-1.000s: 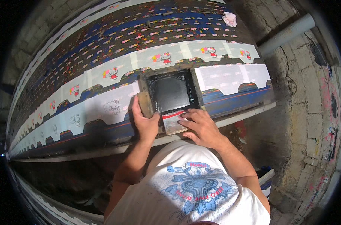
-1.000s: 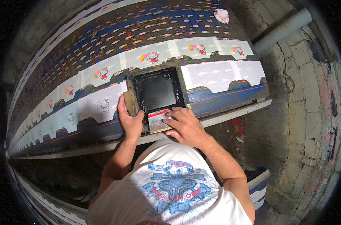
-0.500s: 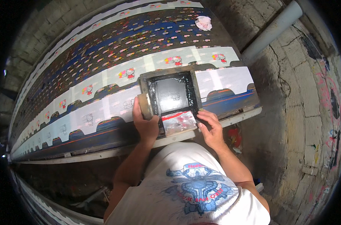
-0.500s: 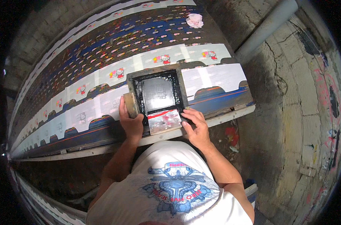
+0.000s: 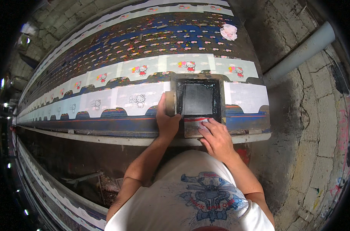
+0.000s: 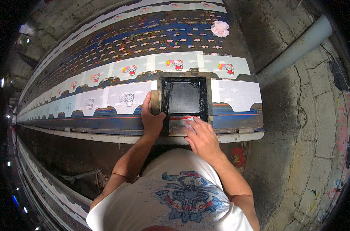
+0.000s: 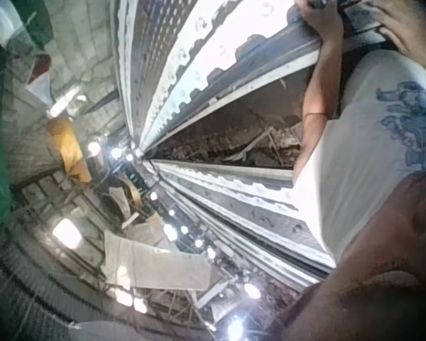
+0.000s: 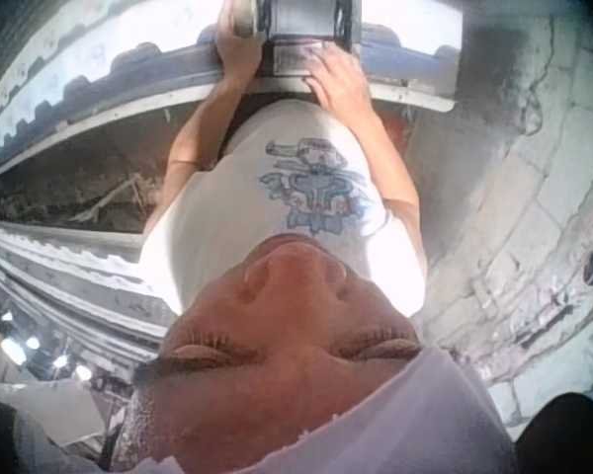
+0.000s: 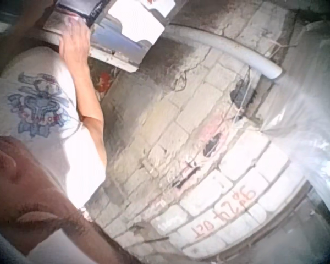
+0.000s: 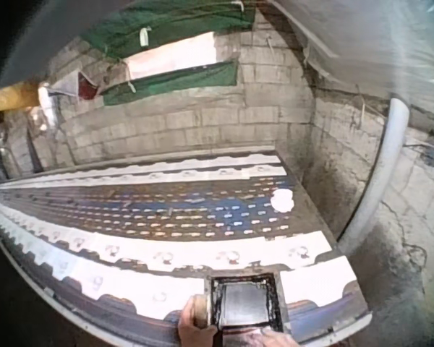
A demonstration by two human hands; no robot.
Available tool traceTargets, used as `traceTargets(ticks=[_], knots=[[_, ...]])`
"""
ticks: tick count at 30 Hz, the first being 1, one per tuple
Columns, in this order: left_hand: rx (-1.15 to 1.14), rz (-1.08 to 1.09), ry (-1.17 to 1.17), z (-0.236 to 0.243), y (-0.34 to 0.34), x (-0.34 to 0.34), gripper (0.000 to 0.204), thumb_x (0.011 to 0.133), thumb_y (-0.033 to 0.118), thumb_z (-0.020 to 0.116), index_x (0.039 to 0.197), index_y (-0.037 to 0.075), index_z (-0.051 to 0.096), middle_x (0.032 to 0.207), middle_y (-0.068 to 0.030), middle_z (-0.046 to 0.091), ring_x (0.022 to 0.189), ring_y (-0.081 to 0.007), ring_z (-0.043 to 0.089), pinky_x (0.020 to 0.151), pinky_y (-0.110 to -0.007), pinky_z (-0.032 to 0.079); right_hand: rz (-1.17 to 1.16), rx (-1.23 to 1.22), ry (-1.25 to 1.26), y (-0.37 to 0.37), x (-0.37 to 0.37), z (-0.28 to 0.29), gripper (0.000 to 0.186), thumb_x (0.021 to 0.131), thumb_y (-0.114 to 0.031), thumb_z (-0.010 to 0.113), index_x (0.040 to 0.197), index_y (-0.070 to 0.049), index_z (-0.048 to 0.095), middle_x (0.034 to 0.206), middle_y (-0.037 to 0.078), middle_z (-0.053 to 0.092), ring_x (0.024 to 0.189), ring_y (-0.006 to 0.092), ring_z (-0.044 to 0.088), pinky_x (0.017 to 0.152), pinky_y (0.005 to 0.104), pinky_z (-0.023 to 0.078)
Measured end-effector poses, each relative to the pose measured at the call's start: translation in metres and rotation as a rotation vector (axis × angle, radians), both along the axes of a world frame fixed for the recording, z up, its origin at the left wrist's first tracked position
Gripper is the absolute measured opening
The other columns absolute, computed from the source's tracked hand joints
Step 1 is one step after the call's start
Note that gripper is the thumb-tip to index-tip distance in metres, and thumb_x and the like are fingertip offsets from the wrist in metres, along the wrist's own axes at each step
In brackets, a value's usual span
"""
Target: The person walks to a long table and repeatedly rubs a small rectangular block over a dark ink pad, then presses the block onto a series of white fabric pieces laid out on the table to transfer a printed design. The person continues this process along the table, handling each fabric piece one at a time.
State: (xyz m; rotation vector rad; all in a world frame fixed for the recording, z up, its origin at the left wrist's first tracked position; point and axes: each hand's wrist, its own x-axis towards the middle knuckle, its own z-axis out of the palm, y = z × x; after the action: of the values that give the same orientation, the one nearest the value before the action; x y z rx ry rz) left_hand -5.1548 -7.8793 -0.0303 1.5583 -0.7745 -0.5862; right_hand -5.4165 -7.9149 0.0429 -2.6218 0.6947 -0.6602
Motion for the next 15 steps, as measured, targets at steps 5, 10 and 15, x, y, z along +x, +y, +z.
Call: traceTargets(ticks=[5,10,15], knots=[[-0.017,-0.015,0.065,-0.004,-0.003,0.000,0.106,0.075,-0.010,0.077,0.175,-0.005,0.043,0.165,-0.0234,0.061,0.155,-0.0327,0.059,0.131,-0.041,0.045,0.083,-0.081,0.203,-0.017,0.019,0.015,0.041,0.090,-0.004,0.079,0.132,-0.002,0.080,0.129,0.015,0.074,0.125,0.0380,0.070,0.102,0.0505,0.056],[-0.004,-0.023,0.093,-0.012,-0.007,0.002,0.100,0.082,-0.011,0.076,0.175,-0.007,0.041,0.167,-0.0246,0.060,0.156,-0.0309,0.058,0.131,-0.040,0.045,0.183,0.003,0.296,-0.070,0.029,0.047,0.034,0.086,0.003,0.073,0.119,0.002,0.079,0.107,0.021,0.080,0.110,0.0395,0.078,0.100,0.0513,0.062],[-0.162,-0.065,0.288,-0.014,-0.009,0.008,0.088,0.097,-0.012,0.069,0.177,-0.010,0.033,0.170,-0.0282,0.057,0.150,-0.0297,0.063,0.126,-0.038,0.049,0.153,0.102,0.363,-0.138,0.066,0.050,0.026,0.083,0.008,0.068,0.108,0.002,0.074,0.111,0.025,0.079,0.116,0.0468,0.076,0.103,0.0569,0.063]])
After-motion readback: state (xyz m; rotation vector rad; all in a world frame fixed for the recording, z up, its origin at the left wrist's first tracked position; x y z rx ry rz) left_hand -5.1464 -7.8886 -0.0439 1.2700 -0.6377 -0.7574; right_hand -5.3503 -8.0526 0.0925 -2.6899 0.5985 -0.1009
